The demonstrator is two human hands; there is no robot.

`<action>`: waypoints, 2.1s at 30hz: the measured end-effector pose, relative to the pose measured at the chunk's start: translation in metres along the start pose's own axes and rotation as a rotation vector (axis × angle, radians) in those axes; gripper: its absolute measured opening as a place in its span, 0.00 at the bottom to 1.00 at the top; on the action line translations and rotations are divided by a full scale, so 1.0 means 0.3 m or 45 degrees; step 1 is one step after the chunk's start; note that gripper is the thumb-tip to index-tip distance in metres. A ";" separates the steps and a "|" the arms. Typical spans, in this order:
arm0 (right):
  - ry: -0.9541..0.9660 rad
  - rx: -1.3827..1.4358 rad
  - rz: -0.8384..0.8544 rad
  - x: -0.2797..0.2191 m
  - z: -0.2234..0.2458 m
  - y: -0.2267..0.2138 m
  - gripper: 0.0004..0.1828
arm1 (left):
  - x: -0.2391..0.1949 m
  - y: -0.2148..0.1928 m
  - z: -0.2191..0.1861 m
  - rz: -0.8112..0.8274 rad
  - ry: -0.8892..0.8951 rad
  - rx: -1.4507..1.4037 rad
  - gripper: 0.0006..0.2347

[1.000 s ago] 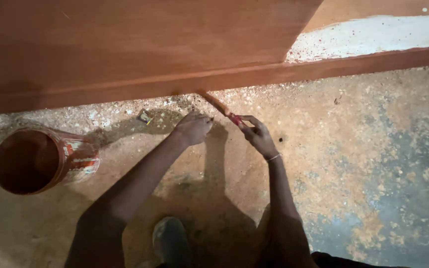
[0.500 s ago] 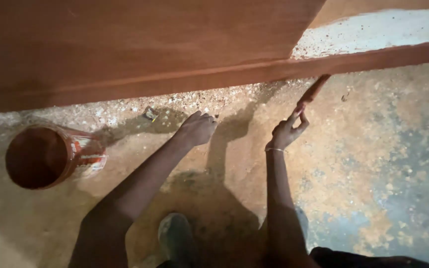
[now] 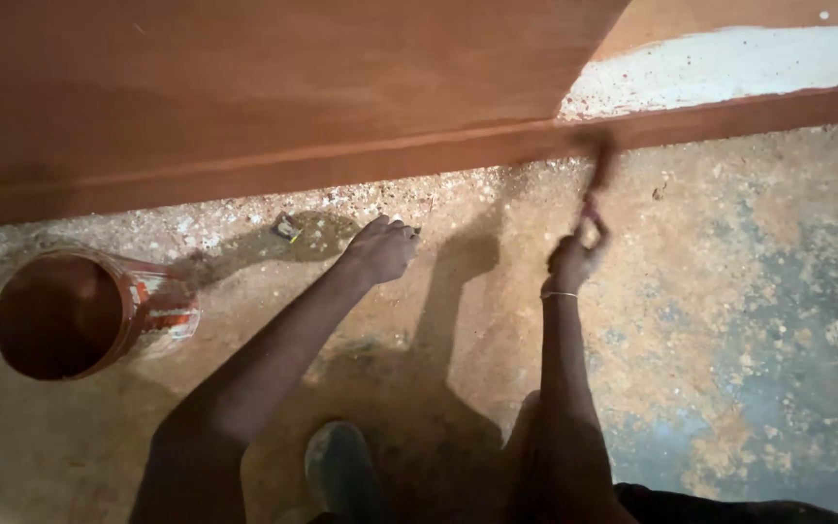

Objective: The person paints the lower section of a wall using a paintbrush and a bucket of brown paint. They repeatedly dip the brush into the bucket and apply paint to the wall in horizontal strokes.

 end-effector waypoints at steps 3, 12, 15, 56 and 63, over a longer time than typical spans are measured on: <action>-0.047 0.049 -0.174 0.003 -0.043 -0.009 0.09 | -0.006 -0.003 0.013 0.003 -0.023 0.026 0.12; -0.332 -1.066 1.110 -0.482 0.002 0.400 0.14 | -0.070 0.145 0.034 0.327 -0.245 0.028 0.14; -0.709 -1.016 0.666 -0.403 0.200 0.339 0.14 | -0.091 0.190 0.024 0.364 -0.224 0.015 0.14; -0.553 -0.675 0.732 -0.195 0.354 0.219 0.20 | 0.023 0.225 0.090 0.197 -0.276 -0.059 0.10; -0.857 -0.835 0.224 -0.247 0.343 0.206 0.26 | -0.037 0.156 0.127 0.090 -0.283 -0.075 0.10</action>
Point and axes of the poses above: each hand's wrist, its own x-axis towards the middle knuckle, its own y-axis out of the palm, z = x × y, the point moved 5 cm from there along x, towards the middle knuckle, and after that the axes turned 5 degrees about -x, right-handed, at the moved point
